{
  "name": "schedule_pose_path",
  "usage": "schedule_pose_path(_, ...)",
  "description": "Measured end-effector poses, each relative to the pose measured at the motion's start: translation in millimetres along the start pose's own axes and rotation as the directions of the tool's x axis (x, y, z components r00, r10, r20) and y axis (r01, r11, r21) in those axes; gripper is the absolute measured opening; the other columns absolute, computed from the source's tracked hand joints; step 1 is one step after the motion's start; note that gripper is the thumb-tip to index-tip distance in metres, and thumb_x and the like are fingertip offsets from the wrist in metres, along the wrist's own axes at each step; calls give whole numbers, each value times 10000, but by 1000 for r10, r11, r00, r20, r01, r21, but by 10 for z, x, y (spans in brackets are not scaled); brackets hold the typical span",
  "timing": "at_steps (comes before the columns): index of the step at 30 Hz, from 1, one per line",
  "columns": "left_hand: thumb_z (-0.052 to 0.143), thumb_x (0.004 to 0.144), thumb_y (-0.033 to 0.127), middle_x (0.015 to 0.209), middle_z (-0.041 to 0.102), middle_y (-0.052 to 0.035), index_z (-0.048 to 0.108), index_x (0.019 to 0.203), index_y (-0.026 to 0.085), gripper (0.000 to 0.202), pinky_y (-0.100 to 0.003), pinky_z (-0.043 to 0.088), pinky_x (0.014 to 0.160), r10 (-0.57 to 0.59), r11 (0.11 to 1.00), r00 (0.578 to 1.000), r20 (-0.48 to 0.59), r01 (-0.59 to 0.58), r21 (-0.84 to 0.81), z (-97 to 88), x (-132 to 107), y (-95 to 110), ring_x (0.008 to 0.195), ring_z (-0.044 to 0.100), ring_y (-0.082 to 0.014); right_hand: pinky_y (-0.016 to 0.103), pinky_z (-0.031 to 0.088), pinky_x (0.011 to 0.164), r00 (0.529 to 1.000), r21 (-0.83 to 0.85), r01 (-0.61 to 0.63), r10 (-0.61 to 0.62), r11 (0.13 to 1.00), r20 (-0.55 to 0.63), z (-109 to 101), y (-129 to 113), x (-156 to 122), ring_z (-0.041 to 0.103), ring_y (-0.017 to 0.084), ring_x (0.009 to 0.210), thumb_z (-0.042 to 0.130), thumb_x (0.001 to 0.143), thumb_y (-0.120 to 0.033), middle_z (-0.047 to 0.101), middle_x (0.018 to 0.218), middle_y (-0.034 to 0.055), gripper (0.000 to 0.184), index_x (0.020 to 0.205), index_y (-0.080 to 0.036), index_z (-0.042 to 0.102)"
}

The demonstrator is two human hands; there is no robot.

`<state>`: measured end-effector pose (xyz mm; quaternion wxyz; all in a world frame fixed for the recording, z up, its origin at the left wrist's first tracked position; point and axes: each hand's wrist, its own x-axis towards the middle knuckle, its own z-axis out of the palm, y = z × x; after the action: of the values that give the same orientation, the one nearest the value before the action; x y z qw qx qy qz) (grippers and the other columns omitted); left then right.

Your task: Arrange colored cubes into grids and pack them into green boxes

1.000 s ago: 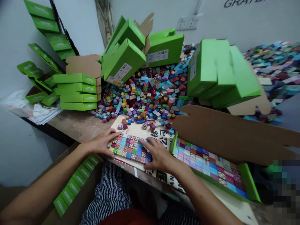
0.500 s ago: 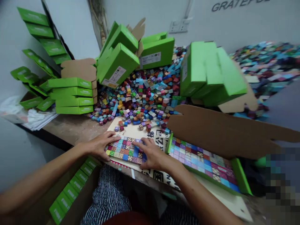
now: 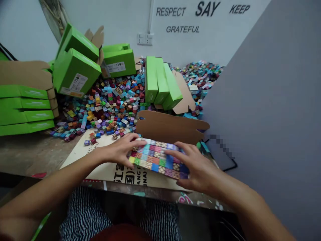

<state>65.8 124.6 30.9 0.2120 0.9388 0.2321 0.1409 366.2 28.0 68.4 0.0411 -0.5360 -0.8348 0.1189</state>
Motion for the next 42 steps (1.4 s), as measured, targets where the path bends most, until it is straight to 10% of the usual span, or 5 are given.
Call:
schedule_pose_path(6,822,559,385,1300,418,-71,402,1377,333,920,-430,379,1024,50,997,998,38,-47,-65,242,515,-80,1169,415,-310,550,389,978,997,-17,-78,78,997,-6,172,590,-89,374,384,1259,707,590,-343,378,1414,92,742,1306,-371,512)
schedule_pose_path(19,704,762,447,1296,494,-82,452,1353,296,661,-399,386,1006,44,994,994,97,-34,-101,388,698,-203,1179,463,-279,505,378,1026,996,109,-93,94,990,3,535,820,161,374,337,1285,647,645,-331,392,1397,101,701,1327,-310,485)
schedule_pose_path(27,572,877,421,1290,509,-129,479,1327,214,504,-400,390,1018,-37,986,993,-108,19,-163,475,693,-260,1187,480,-264,559,347,1032,994,-24,-73,70,997,-89,737,698,151,350,368,1300,555,765,-490,381,1446,118,680,1400,-290,412)
schedule_pose_path(33,473,920,350,1224,570,-88,588,1186,212,321,-412,395,1037,-352,922,814,-461,217,-321,608,454,-192,1173,511,-235,610,267,1072,969,-118,-165,139,979,-207,962,565,184,162,397,1396,421,842,-614,372,1473,116,619,1329,-242,511)
schedule_pose_path(42,436,871,271,1323,551,-97,538,1284,183,434,-451,380,1069,-567,788,756,-328,381,-483,706,134,-133,1212,516,-236,583,267,1087,895,131,-217,251,967,-368,1146,270,206,143,345,1417,327,930,-451,247,1538,103,523,1409,-255,407)
